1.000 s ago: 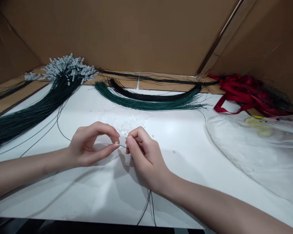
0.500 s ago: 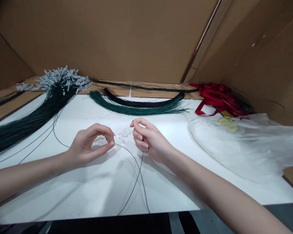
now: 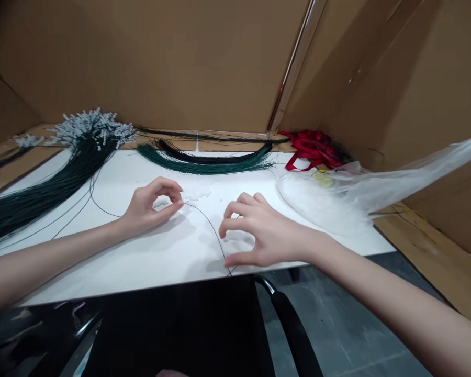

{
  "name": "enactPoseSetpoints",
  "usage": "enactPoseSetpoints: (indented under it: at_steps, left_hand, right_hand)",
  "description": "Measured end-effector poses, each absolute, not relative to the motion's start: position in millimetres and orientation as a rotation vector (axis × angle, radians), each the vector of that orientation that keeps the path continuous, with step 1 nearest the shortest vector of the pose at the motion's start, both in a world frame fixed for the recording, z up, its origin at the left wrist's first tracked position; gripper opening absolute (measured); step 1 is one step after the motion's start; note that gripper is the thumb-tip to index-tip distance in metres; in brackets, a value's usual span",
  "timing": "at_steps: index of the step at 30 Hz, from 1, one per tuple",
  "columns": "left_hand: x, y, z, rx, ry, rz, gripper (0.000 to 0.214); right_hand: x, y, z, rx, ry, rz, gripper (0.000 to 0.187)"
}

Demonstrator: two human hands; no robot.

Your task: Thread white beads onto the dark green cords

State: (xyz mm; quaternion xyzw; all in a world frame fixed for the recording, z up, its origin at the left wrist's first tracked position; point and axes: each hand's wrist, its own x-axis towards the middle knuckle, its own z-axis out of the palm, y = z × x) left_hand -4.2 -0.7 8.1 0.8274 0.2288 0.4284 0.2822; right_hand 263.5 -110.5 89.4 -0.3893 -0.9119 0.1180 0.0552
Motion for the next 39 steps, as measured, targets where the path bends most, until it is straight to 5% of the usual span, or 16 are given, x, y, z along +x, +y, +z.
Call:
enactPoseSetpoints:
  at_steps: [3, 12, 16, 22, 29, 34, 37, 39]
  left_hand:
    - [-3.5, -0.7, 9.0, 2.232, 0.61, 1.15, 0.025]
    - [-3.6, -0.5, 9.7, 2.259, 0.572, 1.15, 0.026]
    - [-4.4, -0.4, 8.9, 2.267, 0.583, 1.151, 0.025]
    - [-4.8, 0.4, 8.6, 2.261, 0.591, 1.14, 0.024]
    - [-5.0, 0.0, 8.7, 2.258, 0.58, 1.135, 0.025]
    - [-4.6, -1.4, 10.2, 2.264, 0.587, 1.14, 0.024]
    - [-4.6, -1.5, 10.1, 2.267, 0.58, 1.14, 0.024]
    - [-4.9, -1.1, 9.5, 2.274, 0.572, 1.141, 0.024]
  right_hand:
    - [259.4, -132.1, 82.0, -1.14, -2.84, 0.233, 0.045]
    - [236.3, -167.3, 33.4, -0.962, -2.787, -0.302, 0.016]
    - [226.0, -165.2, 22.7, -0.859, -2.725, -0.507, 0.021]
    - [231.1, -165.9, 25.1, -0.836, -2.864, -0.404, 0.011]
    - [243.9, -166.5, 44.6, -0.887, -2.872, -0.235, 0.058]
    - [259.4, -164.0, 76.3, -1.017, -2.909, -0.383, 0.06]
    - [274.4, -165.0, 88.7, -1.094, -2.999, -0.418, 0.085]
    - [286.3, -166.0, 88.9, -1.169, -3.029, -0.507, 0.082]
